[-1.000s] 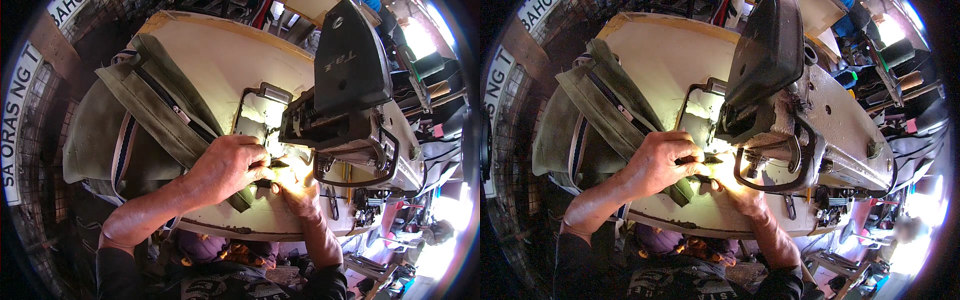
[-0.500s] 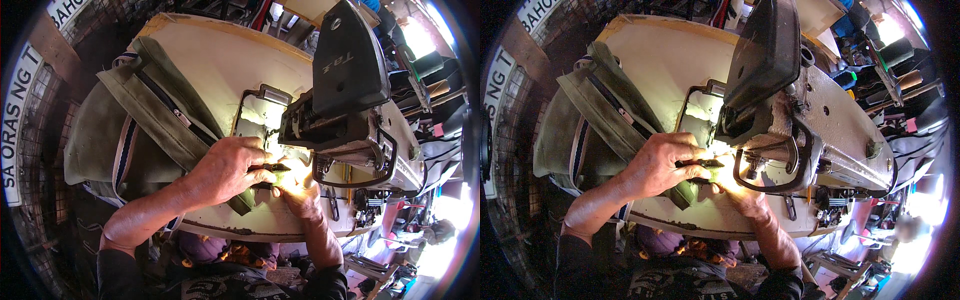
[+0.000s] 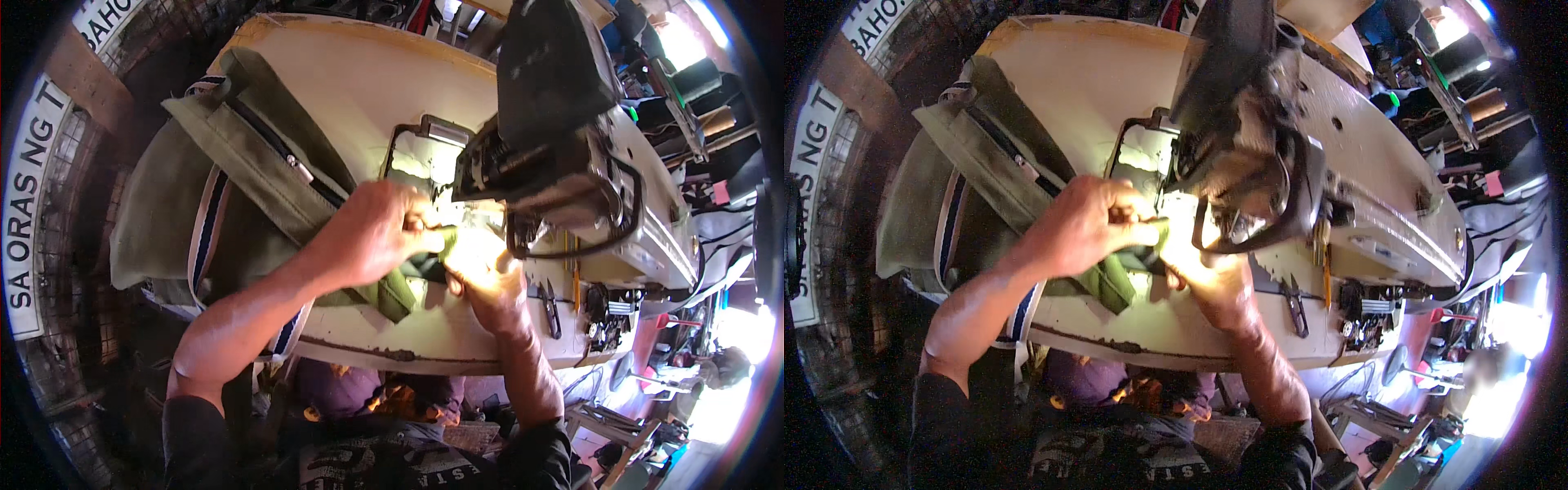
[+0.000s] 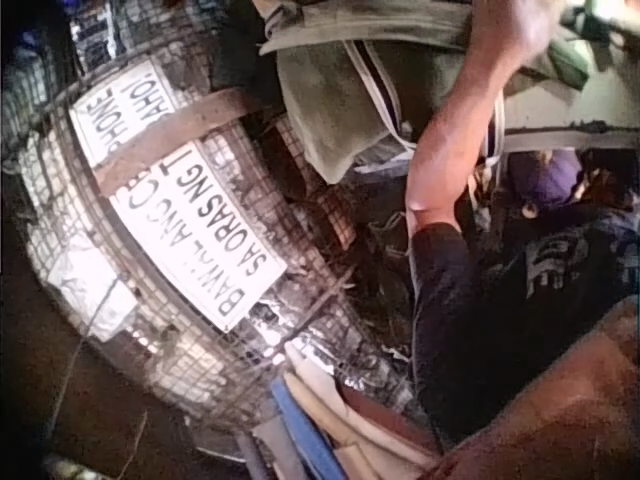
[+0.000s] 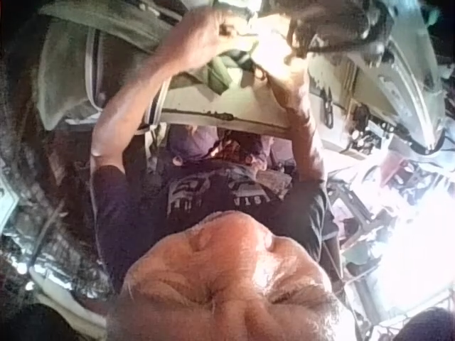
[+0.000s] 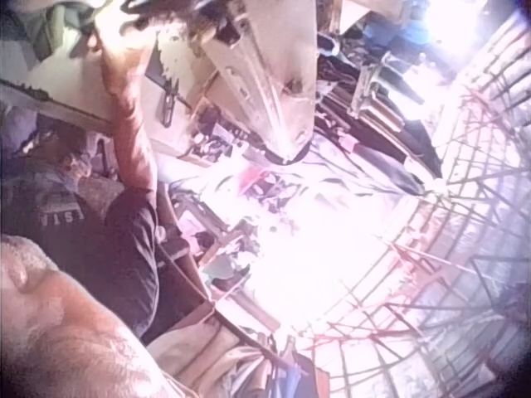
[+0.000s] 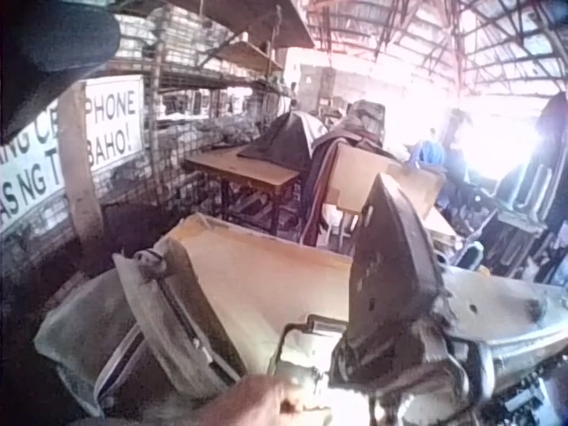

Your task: Sewing a green fabric bag with blue and white straps using an industrial sewing machine.

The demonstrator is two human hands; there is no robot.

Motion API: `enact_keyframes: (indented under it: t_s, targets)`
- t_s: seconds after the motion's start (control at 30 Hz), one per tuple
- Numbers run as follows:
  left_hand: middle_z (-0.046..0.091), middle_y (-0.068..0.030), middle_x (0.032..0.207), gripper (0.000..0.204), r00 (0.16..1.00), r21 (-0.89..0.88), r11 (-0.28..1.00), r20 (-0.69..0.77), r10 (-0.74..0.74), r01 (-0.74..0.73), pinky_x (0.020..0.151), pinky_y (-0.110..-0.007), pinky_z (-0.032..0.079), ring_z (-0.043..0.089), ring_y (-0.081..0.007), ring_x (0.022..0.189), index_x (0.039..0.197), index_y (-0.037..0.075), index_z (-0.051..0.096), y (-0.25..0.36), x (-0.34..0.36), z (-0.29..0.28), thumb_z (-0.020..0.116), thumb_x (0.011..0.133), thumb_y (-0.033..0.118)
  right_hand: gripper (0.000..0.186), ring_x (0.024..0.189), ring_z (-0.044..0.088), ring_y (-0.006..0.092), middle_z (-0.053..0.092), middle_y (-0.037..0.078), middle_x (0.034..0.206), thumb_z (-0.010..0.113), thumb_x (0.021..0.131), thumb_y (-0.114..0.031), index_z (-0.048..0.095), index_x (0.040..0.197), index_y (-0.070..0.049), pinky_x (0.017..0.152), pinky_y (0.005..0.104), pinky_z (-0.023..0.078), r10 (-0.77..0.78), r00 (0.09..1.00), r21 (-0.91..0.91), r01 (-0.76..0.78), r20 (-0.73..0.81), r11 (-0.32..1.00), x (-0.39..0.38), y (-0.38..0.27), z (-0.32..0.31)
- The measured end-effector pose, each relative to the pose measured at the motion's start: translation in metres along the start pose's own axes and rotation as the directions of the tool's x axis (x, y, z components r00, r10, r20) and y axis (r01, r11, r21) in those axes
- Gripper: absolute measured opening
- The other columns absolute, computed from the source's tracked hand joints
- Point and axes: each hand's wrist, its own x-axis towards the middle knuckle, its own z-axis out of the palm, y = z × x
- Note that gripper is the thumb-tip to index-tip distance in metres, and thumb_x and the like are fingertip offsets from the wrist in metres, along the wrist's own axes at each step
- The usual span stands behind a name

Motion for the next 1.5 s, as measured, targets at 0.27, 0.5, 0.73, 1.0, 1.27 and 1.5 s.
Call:
enact_keyframes:
  t_s: [0.27, 0.5, 0.73, 1.0, 1.27, 1.5]
  targets:
    - [0.064, -0.0065, 0.064, 0.015, 0.92, 0.086, 0.981, 0.339, -0.194, 0.175, 0.056, -0.035, 0.042, 0.051, -0.0129, 0.06, 0.077, -0.002, 0.069, -0.002, 0.03, 0.004, 0.073, 0.08, 0.013, 0.026, 0.062, 0.062, 0.0126, 0.068, 0.009, 0.082, 0.069, 0.089, -0.003, 0.059, 0.112, 0.006, 0.054, 0.0272, 0.05, 0.027, 0.98, 0.019, -0.024, -0.2, 1.0, -0.025, 0.002, 0.003]
    - [0.072, -0.0108, 0.085, 0.015, 0.855, 0.295, 0.915, 0.359, -0.374, 0.276, 0.064, -0.037, 0.051, 0.062, -0.0194, 0.073, 0.095, -0.003, 0.072, 0.003, 0.053, 0.017, 0.073, 0.082, 0.004, 0.024, 0.099, 0.065, 0.0312, 0.071, 0.01, 0.109, 0.07, 0.088, -0.008, 0.072, 0.112, -0.008, 0.088, 0.0403, 0.051, -0.631, 0.757, -0.701, 0.543, 0.171, 0.462, -0.021, 0.021, -0.015]
    - [0.064, -0.0033, 0.07, 0.016, 0.854, 0.348, 0.9, 0.352, -0.383, 0.261, 0.055, -0.034, 0.043, 0.051, -0.0139, 0.062, 0.083, 0.0, 0.071, 0.008, 0.048, 0.012, 0.078, 0.079, 0.014, 0.027, 0.105, 0.062, 0.0326, 0.068, 0.014, 0.114, 0.069, 0.09, -0.015, 0.07, 0.117, -0.01, 0.093, 0.0423, 0.049, -0.614, 0.759, -0.633, 0.588, 0.215, 0.504, -0.013, 0.032, -0.022]
    - [0.059, 0.0017, 0.061, 0.025, 0.891, 0.303, 0.943, 0.379, -0.251, 0.137, 0.049, -0.026, 0.039, 0.047, -0.0071, 0.053, 0.074, 0.001, 0.072, 0.011, 0.044, 0.004, 0.08, 0.08, 0.024, 0.017, 0.091, 0.069, 0.0309, 0.073, 0.016, 0.099, 0.069, 0.087, -0.01, 0.075, 0.103, -0.005, 0.084, 0.0393, 0.054, -0.27, 0.938, -0.481, 0.344, 0.219, 0.806, 0.002, 0.017, -0.032]
    - [0.059, 0.0016, 0.061, 0.017, 0.886, 0.183, 0.956, 0.368, -0.284, 0.231, 0.046, -0.024, 0.036, 0.045, -0.0057, 0.05, 0.076, 0.0, 0.072, 0.004, 0.039, 0.002, 0.077, 0.08, 0.016, 0.022, 0.094, 0.069, 0.0304, 0.073, 0.015, 0.101, 0.069, 0.088, -0.011, 0.074, 0.109, -0.008, 0.085, 0.039, 0.054, -0.53, 0.801, -0.449, 0.596, 0.278, 0.665, 0.009, 0.026, -0.031]
    - [0.056, 0.0022, 0.06, 0.014, 0.888, 0.294, 0.947, 0.389, -0.244, 0.132, 0.047, -0.024, 0.037, 0.045, -0.0055, 0.05, 0.075, 0.002, 0.069, -0.002, 0.043, 0.003, 0.071, 0.082, 0.014, 0.023, 0.09, 0.07, 0.0292, 0.073, 0.014, 0.099, 0.069, 0.088, -0.01, 0.074, 0.111, -0.009, 0.082, 0.0373, 0.055, -0.498, 0.833, -0.47, 0.549, 0.241, 0.691, 0.006, 0.024, -0.03]
